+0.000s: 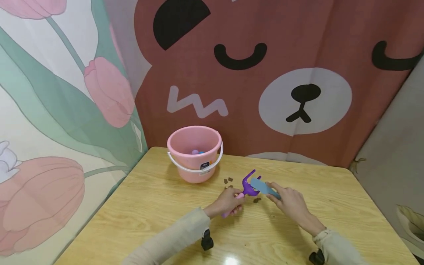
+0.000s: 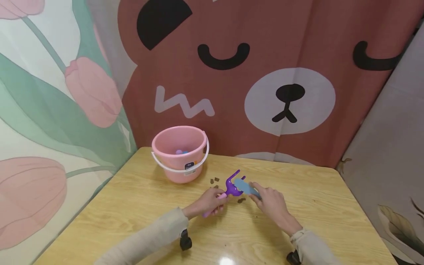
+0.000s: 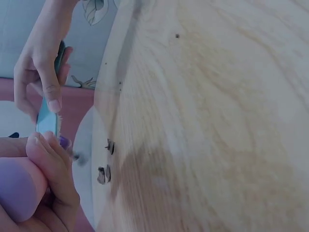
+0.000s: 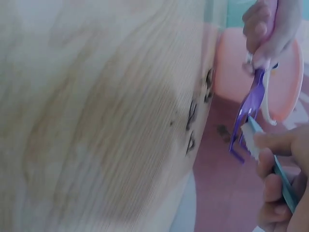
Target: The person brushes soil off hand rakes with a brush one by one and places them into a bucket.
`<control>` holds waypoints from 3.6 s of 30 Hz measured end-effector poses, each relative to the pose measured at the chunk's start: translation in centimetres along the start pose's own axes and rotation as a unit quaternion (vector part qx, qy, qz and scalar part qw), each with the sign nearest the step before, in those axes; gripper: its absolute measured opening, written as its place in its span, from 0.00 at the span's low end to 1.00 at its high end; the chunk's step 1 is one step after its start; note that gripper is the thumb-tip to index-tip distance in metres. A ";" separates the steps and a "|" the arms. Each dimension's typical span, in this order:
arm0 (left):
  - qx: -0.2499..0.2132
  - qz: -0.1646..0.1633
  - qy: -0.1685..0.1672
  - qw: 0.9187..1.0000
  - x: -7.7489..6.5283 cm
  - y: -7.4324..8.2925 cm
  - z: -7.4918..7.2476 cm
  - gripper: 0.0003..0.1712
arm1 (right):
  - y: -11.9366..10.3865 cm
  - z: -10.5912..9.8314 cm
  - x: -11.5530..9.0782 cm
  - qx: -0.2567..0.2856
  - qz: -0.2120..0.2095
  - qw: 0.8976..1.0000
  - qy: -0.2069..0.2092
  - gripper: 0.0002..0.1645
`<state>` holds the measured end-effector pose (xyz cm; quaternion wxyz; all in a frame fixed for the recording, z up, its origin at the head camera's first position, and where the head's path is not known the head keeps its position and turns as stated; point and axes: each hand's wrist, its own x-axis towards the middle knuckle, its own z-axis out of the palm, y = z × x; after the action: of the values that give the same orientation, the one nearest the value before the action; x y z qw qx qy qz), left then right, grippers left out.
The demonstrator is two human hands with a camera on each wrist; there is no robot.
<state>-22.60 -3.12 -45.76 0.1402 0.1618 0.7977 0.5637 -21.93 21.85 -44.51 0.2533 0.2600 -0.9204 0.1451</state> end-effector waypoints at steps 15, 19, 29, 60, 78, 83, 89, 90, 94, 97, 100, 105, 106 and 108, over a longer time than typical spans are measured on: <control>0.003 0.004 -0.003 1.000 0.0 -0.6 -0.3 0.11 | 0.7 0.4 -1.4 0.026 0.031 0.999 -0.022 0.24; 0.000 0.009 -0.008 1.000 0.0 -0.5 -0.3 0.11 | 0.9 0.2 -1.7 0.008 0.060 0.997 -0.039 0.24; 0.009 0.010 0.002 1.000 -0.1 -0.2 -0.7 0.12 | 0.7 0.2 -1.2 0.039 0.036 0.999 -0.012 0.26; 0.014 -0.004 0.050 0.999 0.4 0.9 -1.9 0.16 | 0.6 -0.4 -2.0 0.047 0.081 0.995 -0.017 0.26; 0.029 0.028 0.054 0.998 0.3 4.1 -5.6 0.12 | 1.1 -0.5 -2.3 0.026 0.087 0.994 -0.062 0.25; 0.075 0.019 0.079 0.994 0.2 5.3 -6.7 0.15 | 1.3 -0.7 -2.2 0.028 0.094 0.992 -0.075 0.26; 0.146 0.028 0.102 0.984 0.1 6.4 -8.0 0.16 | 1.4 -0.7 -2.2 0.032 0.093 0.992 -0.085 0.25; 0.145 0.034 0.099 0.984 0.1 6.5 -8.3 0.15 | 1.4 -0.6 -2.2 0.032 0.093 0.991 -0.086 0.25; 0.131 0.046 0.077 0.987 -0.1 7.4 -9.5 0.14 | 1.4 -0.6 -2.2 0.028 0.092 0.991 -0.089 0.25; 0.131 0.048 0.067 0.988 -0.2 8.4 -10.5 0.15 | 1.5 -0.5 -2.2 0.028 0.092 0.991 -0.090 0.25; 0.156 0.049 0.071 0.984 -0.5 9.4 -11.3 0.14 | 1.5 -0.4 -2.2 0.029 0.095 0.991 -0.091 0.25; 0.169 0.029 0.081 0.982 -0.9 10.3 -12.2 0.14 | 1.6 -0.3 -2.4 0.025 0.096 0.991 -0.092 0.26; 0.168 0.025 0.084 0.982 -0.9 10.4 -12.3 0.14 | 1.7 -0.3 -2.4 0.025 0.095 0.991 -0.092 0.26; 0.172 0.022 0.091 0.981 -1.0 10.5 -12.7 0.14 | 1.7 -0.2 -2.5 0.025 0.094 0.991 -0.092 0.26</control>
<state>-25.77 -11.07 -31.66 0.0248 0.1488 0.8886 0.4332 -20.92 24.31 -45.88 0.1463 0.1908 -0.9562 0.1668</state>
